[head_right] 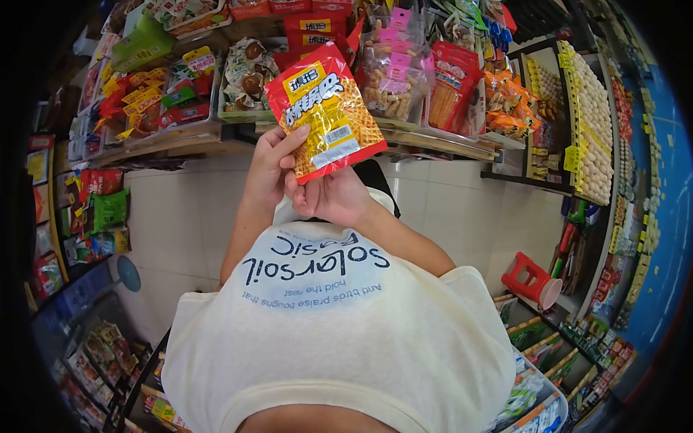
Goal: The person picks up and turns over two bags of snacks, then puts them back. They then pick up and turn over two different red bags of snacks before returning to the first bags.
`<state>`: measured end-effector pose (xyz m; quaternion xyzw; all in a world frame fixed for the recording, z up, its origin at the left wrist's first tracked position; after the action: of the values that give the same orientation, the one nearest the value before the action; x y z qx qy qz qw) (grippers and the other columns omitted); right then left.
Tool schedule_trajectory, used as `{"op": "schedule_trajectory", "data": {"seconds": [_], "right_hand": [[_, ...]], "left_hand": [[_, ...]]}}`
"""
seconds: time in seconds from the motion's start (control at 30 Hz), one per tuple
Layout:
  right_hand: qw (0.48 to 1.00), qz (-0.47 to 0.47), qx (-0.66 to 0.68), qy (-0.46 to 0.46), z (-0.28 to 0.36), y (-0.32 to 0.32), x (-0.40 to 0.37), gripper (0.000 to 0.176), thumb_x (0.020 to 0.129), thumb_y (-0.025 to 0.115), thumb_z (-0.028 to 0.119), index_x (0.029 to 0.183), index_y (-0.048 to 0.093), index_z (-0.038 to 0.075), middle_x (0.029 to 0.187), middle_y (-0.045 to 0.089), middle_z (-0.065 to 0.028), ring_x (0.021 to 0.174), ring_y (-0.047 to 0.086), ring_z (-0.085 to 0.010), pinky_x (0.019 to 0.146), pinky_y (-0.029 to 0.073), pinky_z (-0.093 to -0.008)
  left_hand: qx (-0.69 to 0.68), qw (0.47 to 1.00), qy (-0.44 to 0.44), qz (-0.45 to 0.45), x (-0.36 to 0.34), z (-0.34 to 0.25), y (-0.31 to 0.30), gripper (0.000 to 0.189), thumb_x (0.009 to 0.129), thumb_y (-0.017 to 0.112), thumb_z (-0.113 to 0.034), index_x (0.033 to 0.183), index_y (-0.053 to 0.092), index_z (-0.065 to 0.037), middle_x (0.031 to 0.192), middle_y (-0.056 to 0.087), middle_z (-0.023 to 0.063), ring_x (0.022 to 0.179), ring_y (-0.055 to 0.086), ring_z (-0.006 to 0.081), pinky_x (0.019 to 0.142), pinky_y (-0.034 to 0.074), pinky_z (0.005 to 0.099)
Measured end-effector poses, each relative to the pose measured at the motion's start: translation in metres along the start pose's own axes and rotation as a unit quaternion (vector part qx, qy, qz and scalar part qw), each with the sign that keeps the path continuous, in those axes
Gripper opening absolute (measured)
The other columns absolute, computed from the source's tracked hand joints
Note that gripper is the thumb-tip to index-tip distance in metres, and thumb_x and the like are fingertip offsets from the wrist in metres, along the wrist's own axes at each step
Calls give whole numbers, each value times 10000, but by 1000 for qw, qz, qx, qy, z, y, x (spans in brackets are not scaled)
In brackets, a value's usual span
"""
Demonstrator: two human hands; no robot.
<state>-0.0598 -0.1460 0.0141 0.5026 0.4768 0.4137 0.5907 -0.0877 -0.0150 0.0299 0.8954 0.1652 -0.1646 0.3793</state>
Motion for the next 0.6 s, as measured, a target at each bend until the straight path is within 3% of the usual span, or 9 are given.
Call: {"op": "schedule_trajectory", "data": {"seconds": [0.6], "right_hand": [[999, -17, -15, -23, -3, -10, -2, 605, 936, 424, 549, 1212, 510, 18, 903, 578, -113, 773, 527, -217, 537, 439, -317]], "left_hand": [[-24, 999, -17, 25, 4, 3, -2, 271, 870, 697, -203, 985, 608, 26, 591, 546, -35, 360, 440, -4, 314, 379, 150]]}}
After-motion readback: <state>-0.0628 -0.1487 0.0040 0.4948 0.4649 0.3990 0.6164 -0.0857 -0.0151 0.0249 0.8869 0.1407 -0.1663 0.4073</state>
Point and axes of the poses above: each hand's wrist, its own x-axis towards the middle knuckle, its own y-axis out of the palm, z = x × y, the point moved 1 cm from there along x, towards the middle knuckle
